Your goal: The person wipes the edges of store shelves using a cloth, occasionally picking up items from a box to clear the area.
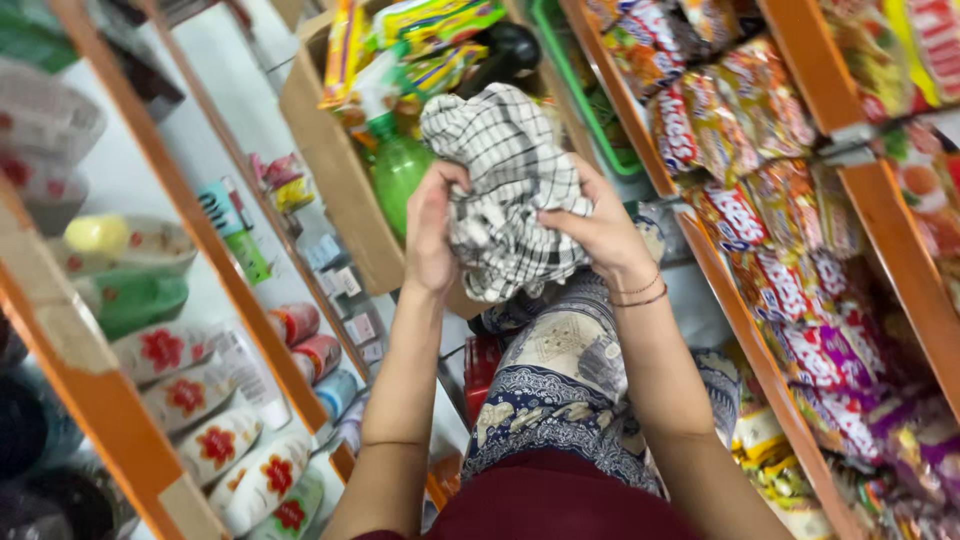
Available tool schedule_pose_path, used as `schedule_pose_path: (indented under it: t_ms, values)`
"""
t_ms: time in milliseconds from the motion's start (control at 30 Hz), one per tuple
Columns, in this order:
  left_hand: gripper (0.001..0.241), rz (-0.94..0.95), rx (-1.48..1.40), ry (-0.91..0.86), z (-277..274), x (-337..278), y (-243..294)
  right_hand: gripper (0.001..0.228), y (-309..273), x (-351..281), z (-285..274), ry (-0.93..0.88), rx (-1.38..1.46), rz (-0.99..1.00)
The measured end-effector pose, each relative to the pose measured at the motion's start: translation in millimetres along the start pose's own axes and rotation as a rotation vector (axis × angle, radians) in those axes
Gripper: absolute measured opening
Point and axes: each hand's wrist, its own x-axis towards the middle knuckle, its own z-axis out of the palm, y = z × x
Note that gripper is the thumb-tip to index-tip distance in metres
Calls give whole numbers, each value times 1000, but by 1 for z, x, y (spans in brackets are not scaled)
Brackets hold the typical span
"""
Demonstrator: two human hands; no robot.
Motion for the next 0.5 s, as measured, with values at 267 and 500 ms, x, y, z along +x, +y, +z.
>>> schedule_pose_path:
  t_ms: [267,500]
  values:
    - [81,-221,-67,-309,90,32,3,67,-7,-77,-66,3,548,-160]
    - [51,-256,10,-416,179,31,-1,22,-18,-141,-108,551,-93,-221]
